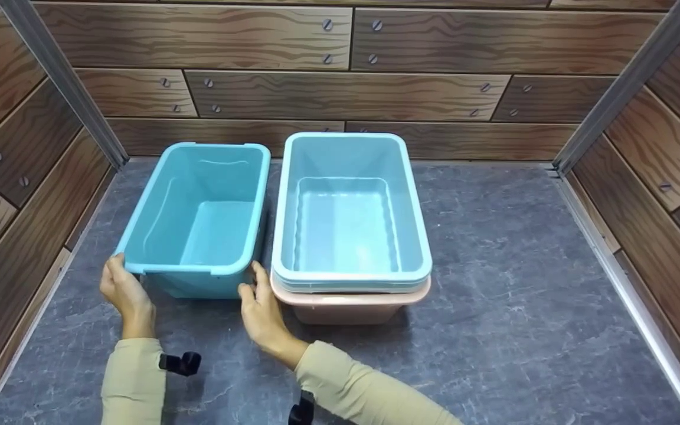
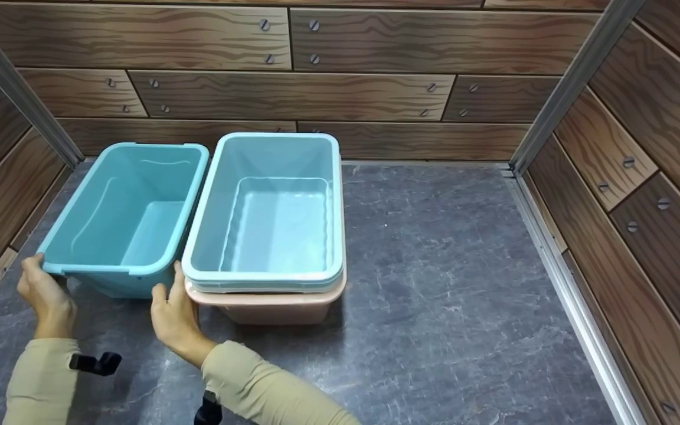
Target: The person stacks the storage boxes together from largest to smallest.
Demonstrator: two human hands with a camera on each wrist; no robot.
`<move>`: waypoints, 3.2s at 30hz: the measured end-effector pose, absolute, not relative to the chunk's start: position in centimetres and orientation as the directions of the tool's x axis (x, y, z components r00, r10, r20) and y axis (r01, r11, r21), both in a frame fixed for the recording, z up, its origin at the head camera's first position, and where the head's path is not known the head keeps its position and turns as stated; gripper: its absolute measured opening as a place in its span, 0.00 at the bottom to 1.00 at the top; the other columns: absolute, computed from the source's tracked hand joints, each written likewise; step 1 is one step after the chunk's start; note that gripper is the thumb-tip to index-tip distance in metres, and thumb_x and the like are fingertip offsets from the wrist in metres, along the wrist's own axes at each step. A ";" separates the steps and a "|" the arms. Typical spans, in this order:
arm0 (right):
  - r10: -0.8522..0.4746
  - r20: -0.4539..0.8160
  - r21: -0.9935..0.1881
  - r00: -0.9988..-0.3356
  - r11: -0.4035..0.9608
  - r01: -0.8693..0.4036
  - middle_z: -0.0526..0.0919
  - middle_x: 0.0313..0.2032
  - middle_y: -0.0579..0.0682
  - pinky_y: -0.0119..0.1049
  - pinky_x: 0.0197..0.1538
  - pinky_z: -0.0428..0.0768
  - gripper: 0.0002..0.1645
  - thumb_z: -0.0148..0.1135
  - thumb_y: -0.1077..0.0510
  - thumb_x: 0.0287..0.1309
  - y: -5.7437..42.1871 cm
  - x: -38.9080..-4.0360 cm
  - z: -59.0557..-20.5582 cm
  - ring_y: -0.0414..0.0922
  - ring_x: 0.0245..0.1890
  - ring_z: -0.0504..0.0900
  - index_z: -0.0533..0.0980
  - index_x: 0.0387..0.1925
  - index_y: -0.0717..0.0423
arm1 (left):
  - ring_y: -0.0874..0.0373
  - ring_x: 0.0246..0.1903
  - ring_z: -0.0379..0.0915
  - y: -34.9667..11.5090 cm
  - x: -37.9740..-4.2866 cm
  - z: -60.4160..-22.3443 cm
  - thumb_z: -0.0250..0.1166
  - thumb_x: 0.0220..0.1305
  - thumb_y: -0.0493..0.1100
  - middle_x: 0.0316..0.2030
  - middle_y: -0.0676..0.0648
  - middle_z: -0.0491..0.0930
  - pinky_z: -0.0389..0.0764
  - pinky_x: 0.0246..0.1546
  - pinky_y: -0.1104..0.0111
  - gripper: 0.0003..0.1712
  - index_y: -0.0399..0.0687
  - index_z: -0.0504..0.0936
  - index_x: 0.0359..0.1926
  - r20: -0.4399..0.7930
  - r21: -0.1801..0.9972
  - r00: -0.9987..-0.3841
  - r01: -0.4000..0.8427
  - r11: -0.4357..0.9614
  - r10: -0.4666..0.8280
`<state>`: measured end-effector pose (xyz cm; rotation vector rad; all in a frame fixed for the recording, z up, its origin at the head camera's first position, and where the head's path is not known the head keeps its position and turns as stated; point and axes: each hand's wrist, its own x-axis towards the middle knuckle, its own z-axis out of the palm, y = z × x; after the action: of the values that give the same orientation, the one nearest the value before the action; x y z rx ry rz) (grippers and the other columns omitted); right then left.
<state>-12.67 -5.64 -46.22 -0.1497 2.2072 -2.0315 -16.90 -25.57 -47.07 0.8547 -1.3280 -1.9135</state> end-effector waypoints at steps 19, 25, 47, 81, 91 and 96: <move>-0.153 -0.034 -0.999 -0.988 0.016 0.032 0.47 0.75 0.63 0.53 0.76 0.56 0.34 0.35 0.51 0.75 -6.5 -13.6 -45.9 0.59 0.75 0.51 0.45 0.74 0.60 | 0.71 0.30 0.73 -27.2 -17.0 -45.6 0.50 0.68 0.44 0.29 0.65 0.80 0.74 0.31 0.82 0.19 0.45 0.79 0.54 -0.149 0.964 -0.685 0.058 -0.258 -0.713; -0.120 -0.049 -0.999 -0.992 0.014 0.047 0.49 0.75 0.62 0.55 0.76 0.55 0.33 0.35 0.50 0.75 -6.8 -14.1 -45.7 0.58 0.76 0.50 0.46 0.74 0.59 | 0.68 0.47 0.72 -27.6 -17.2 -45.2 0.47 0.70 0.45 0.48 0.53 0.78 0.73 0.45 0.84 0.28 0.37 0.69 0.66 -0.202 0.967 -0.717 -0.037 -0.252 -0.668; -0.068 -0.031 -1.000 -0.997 0.001 0.031 0.53 0.73 0.67 0.54 0.76 0.56 0.31 0.35 0.57 0.74 -7.3 -14.8 -45.2 0.59 0.74 0.54 0.48 0.72 0.66 | 0.69 0.46 0.73 -28.4 -17.3 -44.5 0.49 0.71 0.43 0.42 0.59 0.76 0.76 0.52 0.81 0.29 0.35 0.63 0.68 -0.245 0.944 -0.781 -0.056 -0.326 -0.574; -0.071 -0.036 -0.999 -0.997 0.043 0.033 0.59 0.71 0.66 0.54 0.73 0.62 0.31 0.40 0.56 0.73 -7.1 -13.6 -45.0 0.59 0.72 0.60 0.52 0.71 0.64 | 0.71 0.47 0.71 -30.4 -16.2 -43.5 0.54 0.68 0.47 0.43 0.62 0.81 0.73 0.41 0.85 0.24 0.47 0.74 0.63 -0.286 0.957 -0.769 -0.254 -0.136 -0.571; -0.084 -0.050 -0.998 -0.995 0.029 0.048 0.54 0.73 0.64 0.54 0.75 0.58 0.32 0.35 0.55 0.74 -7.1 -14.3 -45.0 0.58 0.73 0.57 0.48 0.73 0.63 | 0.73 0.46 0.70 -30.5 -16.8 -43.5 0.51 0.69 0.45 0.62 0.47 0.71 0.75 0.40 0.88 0.29 0.40 0.66 0.68 -0.295 0.954 -0.794 -0.271 -0.125 -0.532; -0.067 -0.042 -0.999 -0.997 0.032 0.040 0.55 0.73 0.65 0.53 0.76 0.57 0.32 0.36 0.57 0.73 -7.2 -14.5 -44.8 0.59 0.73 0.57 0.48 0.73 0.65 | 0.74 0.46 0.72 -30.5 -16.8 -43.3 0.51 0.69 0.43 0.58 0.50 0.75 0.76 0.41 0.87 0.28 0.40 0.64 0.69 -0.304 0.953 -0.809 -0.259 -0.160 -0.503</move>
<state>-14.47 -7.23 -44.78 -0.0290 2.2004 -2.1337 -16.79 -30.49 -43.29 0.8835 -1.9135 -2.0891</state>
